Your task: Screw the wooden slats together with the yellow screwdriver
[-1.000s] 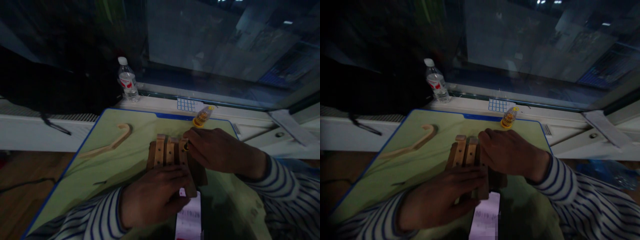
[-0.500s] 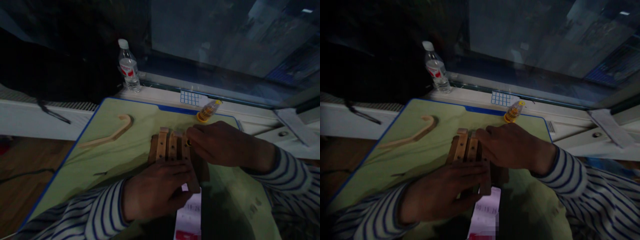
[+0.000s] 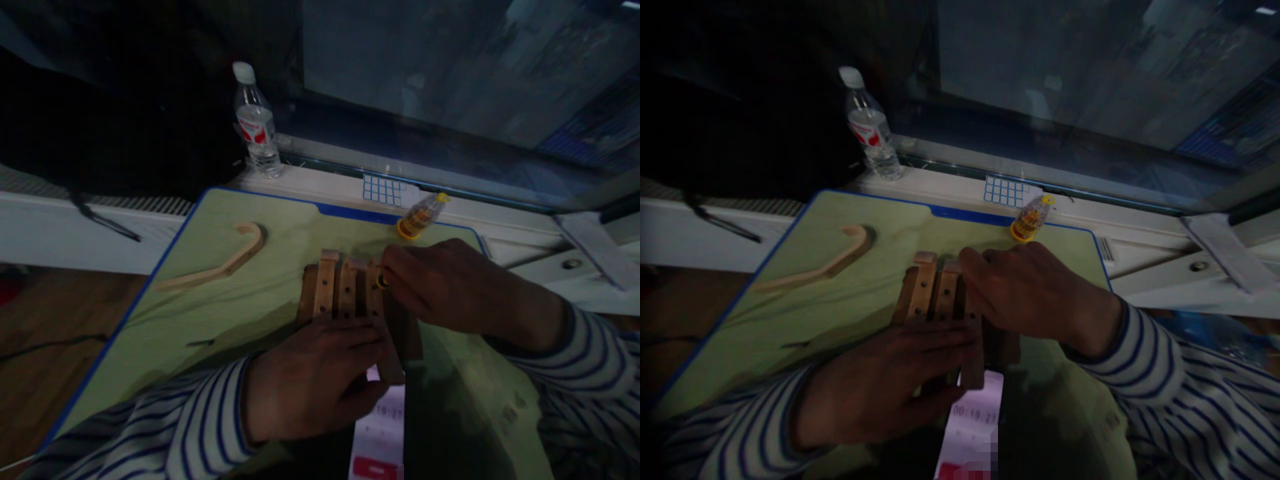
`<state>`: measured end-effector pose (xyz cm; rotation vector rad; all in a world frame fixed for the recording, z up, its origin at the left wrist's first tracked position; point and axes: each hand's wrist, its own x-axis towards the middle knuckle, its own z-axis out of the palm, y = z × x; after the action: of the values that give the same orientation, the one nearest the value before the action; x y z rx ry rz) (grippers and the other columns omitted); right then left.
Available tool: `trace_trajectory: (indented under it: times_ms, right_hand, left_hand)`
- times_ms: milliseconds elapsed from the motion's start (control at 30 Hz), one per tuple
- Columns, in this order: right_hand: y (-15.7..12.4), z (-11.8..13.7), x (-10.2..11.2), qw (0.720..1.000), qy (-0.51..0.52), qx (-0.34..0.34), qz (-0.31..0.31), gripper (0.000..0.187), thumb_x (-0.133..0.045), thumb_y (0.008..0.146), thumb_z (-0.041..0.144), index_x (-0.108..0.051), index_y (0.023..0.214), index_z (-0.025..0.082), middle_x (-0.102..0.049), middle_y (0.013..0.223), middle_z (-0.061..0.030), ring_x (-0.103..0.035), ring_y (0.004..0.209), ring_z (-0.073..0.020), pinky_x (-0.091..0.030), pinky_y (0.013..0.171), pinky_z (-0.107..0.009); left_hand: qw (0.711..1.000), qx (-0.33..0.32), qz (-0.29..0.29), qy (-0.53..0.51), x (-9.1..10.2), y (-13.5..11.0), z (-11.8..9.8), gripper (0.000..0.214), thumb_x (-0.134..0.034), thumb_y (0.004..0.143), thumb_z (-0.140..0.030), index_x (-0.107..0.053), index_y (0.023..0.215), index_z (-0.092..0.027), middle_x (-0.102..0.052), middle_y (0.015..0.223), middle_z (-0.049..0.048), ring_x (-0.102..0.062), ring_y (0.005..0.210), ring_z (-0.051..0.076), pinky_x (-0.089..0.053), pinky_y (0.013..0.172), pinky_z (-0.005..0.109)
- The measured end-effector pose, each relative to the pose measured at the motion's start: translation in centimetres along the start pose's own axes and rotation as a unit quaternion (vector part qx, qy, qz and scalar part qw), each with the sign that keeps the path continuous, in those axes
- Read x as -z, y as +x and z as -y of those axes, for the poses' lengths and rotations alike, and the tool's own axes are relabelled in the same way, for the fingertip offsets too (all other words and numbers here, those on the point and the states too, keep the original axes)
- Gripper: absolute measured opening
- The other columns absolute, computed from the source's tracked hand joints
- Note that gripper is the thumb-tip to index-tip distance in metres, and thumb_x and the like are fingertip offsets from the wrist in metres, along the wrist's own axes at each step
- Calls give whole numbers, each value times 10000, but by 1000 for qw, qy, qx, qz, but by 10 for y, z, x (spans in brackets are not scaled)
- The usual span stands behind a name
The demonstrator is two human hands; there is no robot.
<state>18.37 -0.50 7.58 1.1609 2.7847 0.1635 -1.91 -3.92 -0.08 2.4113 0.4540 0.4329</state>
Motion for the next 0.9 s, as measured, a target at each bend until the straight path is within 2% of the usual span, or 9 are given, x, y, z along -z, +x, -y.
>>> trace_trajectory:
  times_ms: [133, 433, 633, 900]
  right_hand:
    - [-2, 1, 0, 1000, -11, -14, 2, 182, -325, 972, 289, -462, 929, 177, -591, 590, -4, -492, 460, -131, -151, 463, -286]
    - [-5, 0, -3, 999, -31, -29, -14, 172, -341, 970, 306, -456, 901, 200, -584, 558, 10, -490, 425, -134, -131, 453, -281]
    - [-5, 0, -2, 998, -50, -50, 0, 217, -325, 971, 329, -480, 901, 195, -604, 550, -8, -492, 413, -136, -107, 459, -291]
    - [-6, 0, -3, 994, -47, -93, 24, 299, -255, 983, 357, -495, 942, 183, -637, 584, -33, -532, 440, -154, -134, 474, -301]
  left_hand:
    - [1000, -1, -16, 2, 0, 0, 0, 220, -533, 907, -263, -643, 1067, -159, -677, 1141, 91, -642, 1029, 211, -505, 947, 367]
    - [1000, 1, 14, 8, 3, 0, 0, 246, -512, 912, -266, -636, 1090, -148, -666, 1169, 92, -631, 1057, 221, -502, 934, 365]
    - [1000, -9, 4, 10, 1, 0, 0, 247, -544, 898, -264, -638, 1091, -142, -658, 1188, 99, -625, 1071, 223, -494, 947, 357]
    - [1000, -15, 9, -7, 1, 2, 1, 218, -544, 901, -250, -637, 1066, -143, -660, 1176, 98, -617, 1093, 217, -503, 934, 345]
